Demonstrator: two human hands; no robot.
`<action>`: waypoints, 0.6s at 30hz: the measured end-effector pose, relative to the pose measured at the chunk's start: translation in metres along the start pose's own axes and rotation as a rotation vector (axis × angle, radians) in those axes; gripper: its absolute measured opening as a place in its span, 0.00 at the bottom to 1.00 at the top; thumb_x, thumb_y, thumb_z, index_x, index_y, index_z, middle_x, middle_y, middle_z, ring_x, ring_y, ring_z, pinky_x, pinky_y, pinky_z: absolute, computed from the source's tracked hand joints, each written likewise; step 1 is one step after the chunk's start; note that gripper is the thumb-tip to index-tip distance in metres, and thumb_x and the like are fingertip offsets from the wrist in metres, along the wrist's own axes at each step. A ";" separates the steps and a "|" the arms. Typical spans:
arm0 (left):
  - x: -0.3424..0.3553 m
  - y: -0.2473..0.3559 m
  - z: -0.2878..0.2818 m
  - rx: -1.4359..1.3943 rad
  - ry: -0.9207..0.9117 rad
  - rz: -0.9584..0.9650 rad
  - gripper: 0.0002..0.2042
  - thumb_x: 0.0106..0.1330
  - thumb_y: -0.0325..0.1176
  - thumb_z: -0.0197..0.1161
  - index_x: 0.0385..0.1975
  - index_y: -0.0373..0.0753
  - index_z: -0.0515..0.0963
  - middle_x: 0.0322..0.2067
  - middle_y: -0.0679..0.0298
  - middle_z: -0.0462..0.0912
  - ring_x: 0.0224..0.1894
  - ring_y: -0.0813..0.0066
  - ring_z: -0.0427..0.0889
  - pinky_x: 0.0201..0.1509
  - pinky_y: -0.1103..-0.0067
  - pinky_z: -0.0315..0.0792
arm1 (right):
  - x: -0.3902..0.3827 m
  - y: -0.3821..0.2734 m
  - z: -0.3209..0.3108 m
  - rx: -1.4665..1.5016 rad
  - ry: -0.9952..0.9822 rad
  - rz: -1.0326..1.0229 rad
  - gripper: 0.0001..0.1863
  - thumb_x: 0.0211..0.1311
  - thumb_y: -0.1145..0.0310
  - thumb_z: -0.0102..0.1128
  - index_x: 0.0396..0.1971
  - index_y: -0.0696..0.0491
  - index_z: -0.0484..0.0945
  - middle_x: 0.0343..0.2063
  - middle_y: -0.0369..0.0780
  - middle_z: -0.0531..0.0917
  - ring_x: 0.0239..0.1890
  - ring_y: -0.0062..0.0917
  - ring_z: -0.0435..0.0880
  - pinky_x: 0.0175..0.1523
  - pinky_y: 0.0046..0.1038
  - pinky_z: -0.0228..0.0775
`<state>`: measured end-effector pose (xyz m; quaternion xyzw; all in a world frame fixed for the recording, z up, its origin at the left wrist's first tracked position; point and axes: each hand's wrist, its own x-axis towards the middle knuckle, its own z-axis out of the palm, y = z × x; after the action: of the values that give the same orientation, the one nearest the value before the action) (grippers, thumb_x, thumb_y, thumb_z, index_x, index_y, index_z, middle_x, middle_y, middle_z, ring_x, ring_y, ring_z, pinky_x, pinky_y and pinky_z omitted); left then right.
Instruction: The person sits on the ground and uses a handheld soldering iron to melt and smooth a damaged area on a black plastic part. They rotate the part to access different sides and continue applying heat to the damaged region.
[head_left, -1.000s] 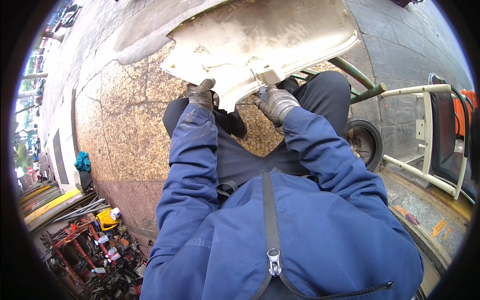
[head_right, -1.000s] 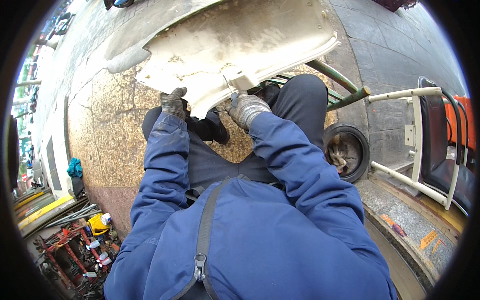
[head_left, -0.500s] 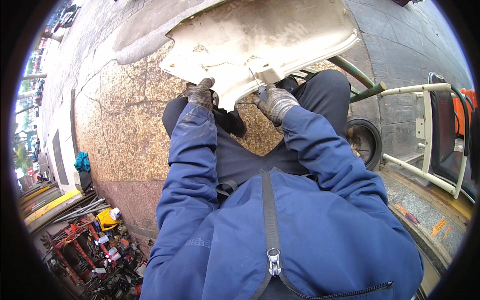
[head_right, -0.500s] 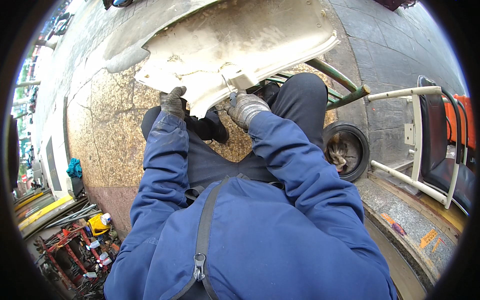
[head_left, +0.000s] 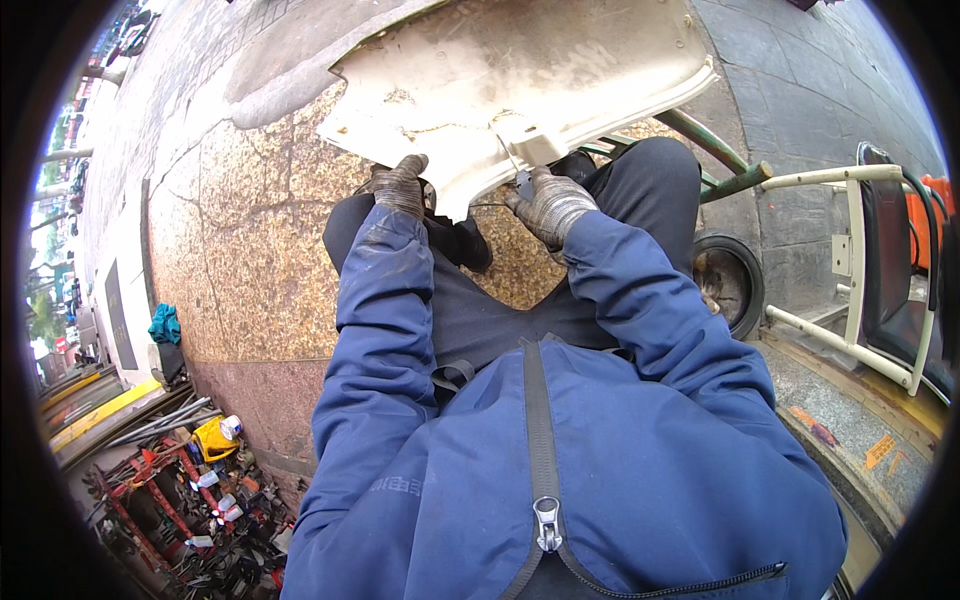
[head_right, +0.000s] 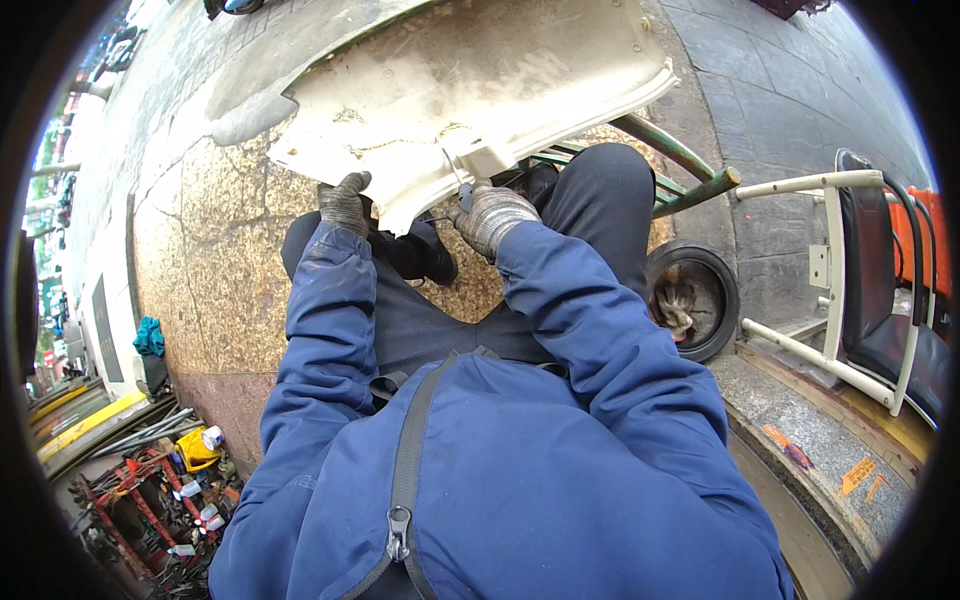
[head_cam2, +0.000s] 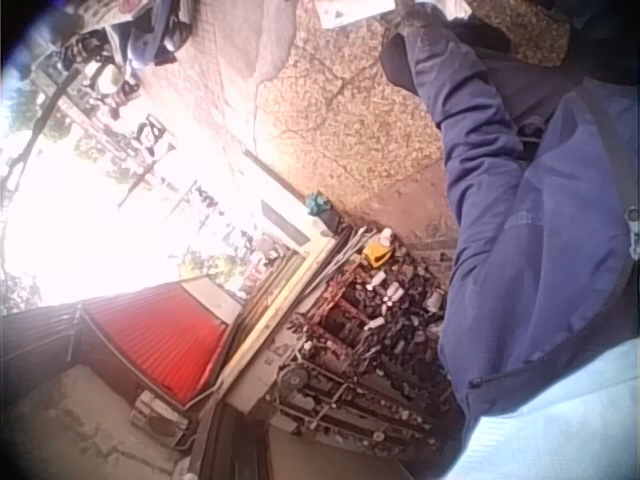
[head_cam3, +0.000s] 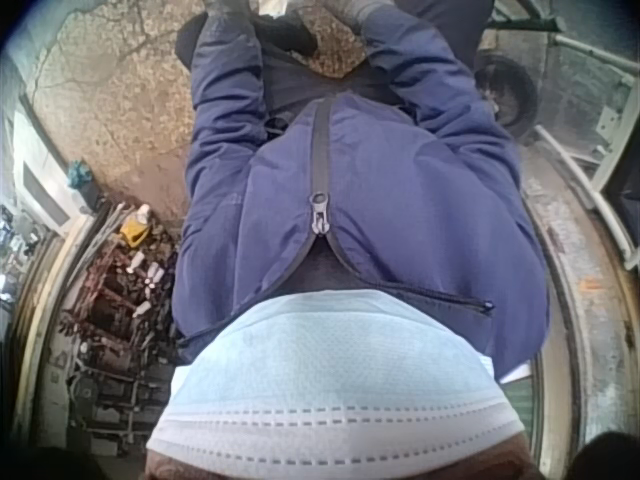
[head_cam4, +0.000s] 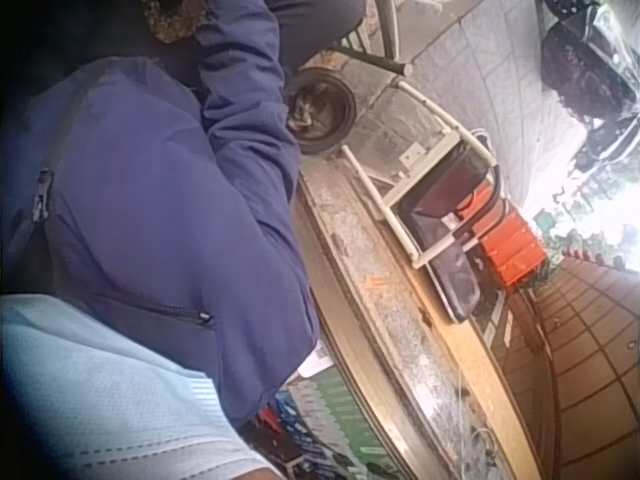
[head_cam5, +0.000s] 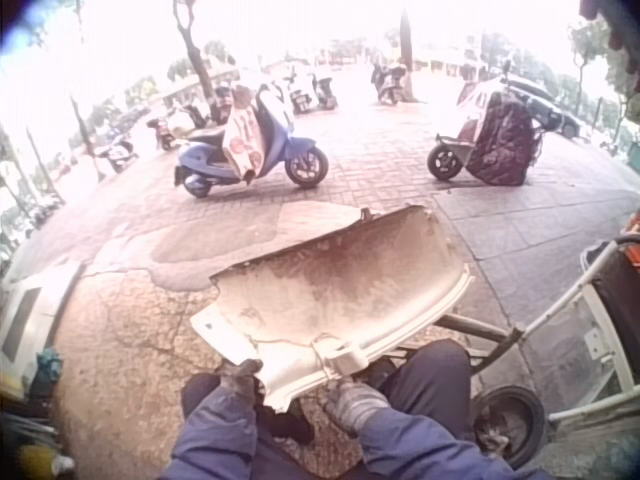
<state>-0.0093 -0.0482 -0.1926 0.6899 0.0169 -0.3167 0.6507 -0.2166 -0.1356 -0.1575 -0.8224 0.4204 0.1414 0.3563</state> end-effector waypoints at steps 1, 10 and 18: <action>-0.001 0.001 0.000 -0.004 -0.003 0.003 0.22 0.49 0.16 0.62 0.46 0.31 0.68 0.37 0.54 0.78 0.35 0.58 0.81 0.38 0.66 0.79 | 0.000 0.000 0.000 -0.009 -0.008 0.026 0.37 0.61 0.44 0.54 0.56 0.64 0.67 0.44 0.58 0.80 0.50 0.48 0.79 0.55 0.40 0.71; -0.010 0.008 0.003 0.012 0.024 -0.017 0.22 0.48 0.17 0.64 0.47 0.31 0.70 0.37 0.55 0.79 0.36 0.59 0.80 0.39 0.66 0.77 | -0.011 -0.005 -0.013 -0.018 -0.030 -0.055 0.38 0.62 0.44 0.53 0.56 0.65 0.66 0.44 0.59 0.80 0.50 0.47 0.79 0.55 0.40 0.71; -0.012 0.009 0.005 0.022 0.070 -0.017 0.23 0.48 0.17 0.64 0.47 0.30 0.70 0.38 0.55 0.79 0.36 0.59 0.80 0.41 0.67 0.76 | -0.005 -0.002 -0.003 -0.026 0.017 -0.031 0.38 0.63 0.44 0.53 0.56 0.66 0.65 0.43 0.59 0.80 0.50 0.47 0.79 0.55 0.40 0.71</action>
<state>-0.0171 -0.0495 -0.1790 0.7075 0.0421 -0.2981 0.6394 -0.2186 -0.1339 -0.1519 -0.8345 0.4090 0.1341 0.3441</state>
